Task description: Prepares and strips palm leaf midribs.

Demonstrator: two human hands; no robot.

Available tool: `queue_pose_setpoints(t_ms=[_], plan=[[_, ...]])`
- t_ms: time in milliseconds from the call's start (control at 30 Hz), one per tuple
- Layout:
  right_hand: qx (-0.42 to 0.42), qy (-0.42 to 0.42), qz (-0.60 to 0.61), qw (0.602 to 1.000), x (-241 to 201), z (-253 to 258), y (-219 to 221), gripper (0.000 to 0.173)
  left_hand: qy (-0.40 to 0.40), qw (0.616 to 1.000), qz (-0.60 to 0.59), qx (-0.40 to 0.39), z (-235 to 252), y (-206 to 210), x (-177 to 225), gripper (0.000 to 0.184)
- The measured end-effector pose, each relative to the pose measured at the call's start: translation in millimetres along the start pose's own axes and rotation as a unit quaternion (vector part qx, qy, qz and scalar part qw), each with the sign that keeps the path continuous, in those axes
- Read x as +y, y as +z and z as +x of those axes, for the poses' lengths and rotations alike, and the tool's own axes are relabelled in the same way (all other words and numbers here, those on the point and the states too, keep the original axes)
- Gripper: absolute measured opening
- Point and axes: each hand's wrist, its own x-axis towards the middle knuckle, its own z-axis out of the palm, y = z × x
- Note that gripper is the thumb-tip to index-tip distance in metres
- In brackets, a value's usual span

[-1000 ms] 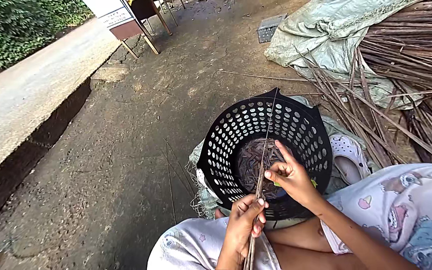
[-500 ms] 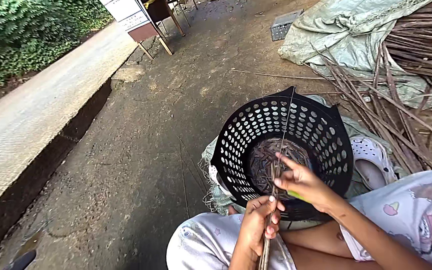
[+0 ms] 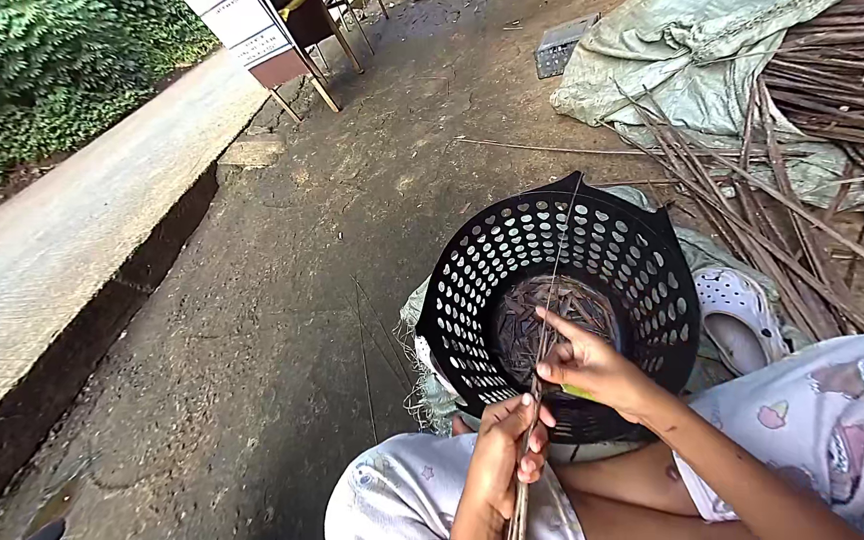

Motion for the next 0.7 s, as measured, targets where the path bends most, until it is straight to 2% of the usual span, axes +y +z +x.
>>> queue_pose_setpoints(t_ms=[167,267,467,567,633,700], plan=[[0.095,-0.051,0.006,0.994,2,6,1,0.091,-0.004,1.000,-0.003,0.014,2,5,4,0.045],[0.143,-0.077,0.009,0.987,4,11,-1,0.085,-0.006,1.000,-0.006,0.015,2,4,5,0.046],[0.195,-0.072,0.013,0.978,3,12,-1,0.052,-0.006,1.000,-0.012,0.007,2,4,4,0.045],[0.259,-0.068,0.022,0.963,0,14,-14,0.025,-0.008,1.000,-0.015,0.012,-1,-1,3,0.045],[0.228,-0.049,0.007,0.972,-5,7,-20,0.014,-0.010,1.000,-0.013,0.018,0,-1,4,0.046],[0.103,-0.021,-0.013,0.994,-5,-5,-17,0.010,-0.017,1.000,-0.015,0.015,3,2,5,0.046]])
